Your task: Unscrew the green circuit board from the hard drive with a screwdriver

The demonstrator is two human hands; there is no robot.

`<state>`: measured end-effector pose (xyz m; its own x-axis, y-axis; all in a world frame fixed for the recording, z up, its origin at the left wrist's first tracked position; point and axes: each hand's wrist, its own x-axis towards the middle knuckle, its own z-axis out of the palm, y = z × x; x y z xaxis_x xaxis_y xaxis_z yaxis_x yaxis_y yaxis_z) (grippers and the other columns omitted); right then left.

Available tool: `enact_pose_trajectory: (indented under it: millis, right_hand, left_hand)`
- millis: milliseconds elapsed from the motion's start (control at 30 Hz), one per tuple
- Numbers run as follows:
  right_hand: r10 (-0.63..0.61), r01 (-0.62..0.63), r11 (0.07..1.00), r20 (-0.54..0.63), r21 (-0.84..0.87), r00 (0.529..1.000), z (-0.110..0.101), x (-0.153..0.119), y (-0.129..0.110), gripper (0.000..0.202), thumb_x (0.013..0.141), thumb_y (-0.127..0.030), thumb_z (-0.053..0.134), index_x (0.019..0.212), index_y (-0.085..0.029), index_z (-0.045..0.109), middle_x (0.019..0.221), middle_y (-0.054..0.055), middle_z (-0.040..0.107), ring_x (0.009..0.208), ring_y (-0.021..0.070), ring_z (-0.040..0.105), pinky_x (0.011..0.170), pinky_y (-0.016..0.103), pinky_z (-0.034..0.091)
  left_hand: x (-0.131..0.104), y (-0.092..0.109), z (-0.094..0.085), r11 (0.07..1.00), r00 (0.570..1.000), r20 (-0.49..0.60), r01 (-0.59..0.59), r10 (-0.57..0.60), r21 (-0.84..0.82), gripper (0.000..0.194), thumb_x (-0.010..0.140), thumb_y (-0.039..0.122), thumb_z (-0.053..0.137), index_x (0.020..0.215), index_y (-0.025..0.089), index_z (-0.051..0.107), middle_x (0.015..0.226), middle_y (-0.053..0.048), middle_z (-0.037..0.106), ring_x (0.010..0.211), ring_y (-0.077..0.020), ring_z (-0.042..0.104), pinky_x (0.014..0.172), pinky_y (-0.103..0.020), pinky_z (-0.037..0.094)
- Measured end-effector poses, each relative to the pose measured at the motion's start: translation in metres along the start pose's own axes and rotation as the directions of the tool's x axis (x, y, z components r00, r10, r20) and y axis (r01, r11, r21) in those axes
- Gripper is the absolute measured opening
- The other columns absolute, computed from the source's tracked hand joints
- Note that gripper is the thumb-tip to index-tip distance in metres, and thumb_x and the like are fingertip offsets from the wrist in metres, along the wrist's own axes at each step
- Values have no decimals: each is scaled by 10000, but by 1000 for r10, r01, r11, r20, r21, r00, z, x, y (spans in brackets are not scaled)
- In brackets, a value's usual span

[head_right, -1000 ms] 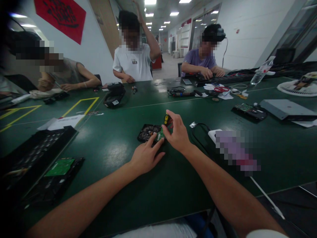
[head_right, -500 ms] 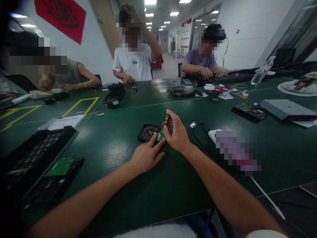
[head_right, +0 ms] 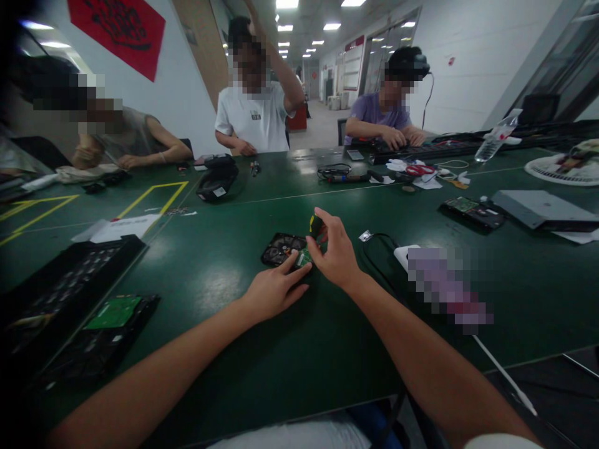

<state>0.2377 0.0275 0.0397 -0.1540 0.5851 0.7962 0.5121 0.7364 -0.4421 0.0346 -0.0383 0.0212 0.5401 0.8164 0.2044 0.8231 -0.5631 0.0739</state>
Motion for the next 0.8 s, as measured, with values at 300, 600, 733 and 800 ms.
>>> enact_pose_trajectory:
  millis: [300, 600, 733, 800]
  right_hand:
    - [-14, 14, 1000, 0, 3, 1000, 1, 0, 0, 697, 952, -264, 676, 1567, -344, 358, 1281, 97, 598, 912, 224, 666, 784, 434, 656]
    - [-14, 14, 1000, 10, 6, 1000, 1, -1, 0, 696, 958, -273, 667, 1574, -342, 350, 1314, 108, 592, 895, 220, 663, 779, 441, 665]
    - [-8, 8, 1000, 4, 2, 1000, 1, 0, 1, 679, 961, -286, 663, 1568, -333, 361, 1315, 110, 594, 914, 226, 667, 784, 445, 664]
    - [-12, 12, 1000, 2, -3, 1000, 0, 0, 0, 671, 964, -293, 662, 1564, -327, 366, 1296, 108, 601, 896, 222, 661, 779, 442, 663]
  left_hand:
    - [1, -23, 1, 967, 989, -18, -150, 149, -204, 541, 1051, 454, 520, 1553, 252, 517, 1649, -210, 393, 1376, -391, 593, 1035, -490, 585]
    - [0, -8, 10, 983, 988, -106, -125, 111, -138, 541, 1016, 382, 587, 1517, 191, 516, 1633, -246, 377, 1409, -400, 535, 1124, -581, 490]
    - [-2, -2, 11, 987, 992, -92, -101, 90, -125, 543, 1018, 350, 576, 1526, 177, 499, 1632, -261, 362, 1422, -414, 496, 1126, -598, 465]
    - [-3, -3, 11, 985, 992, -93, -100, 88, -141, 546, 1016, 353, 580, 1529, 183, 497, 1634, -252, 356, 1425, -407, 487, 1137, -590, 454]
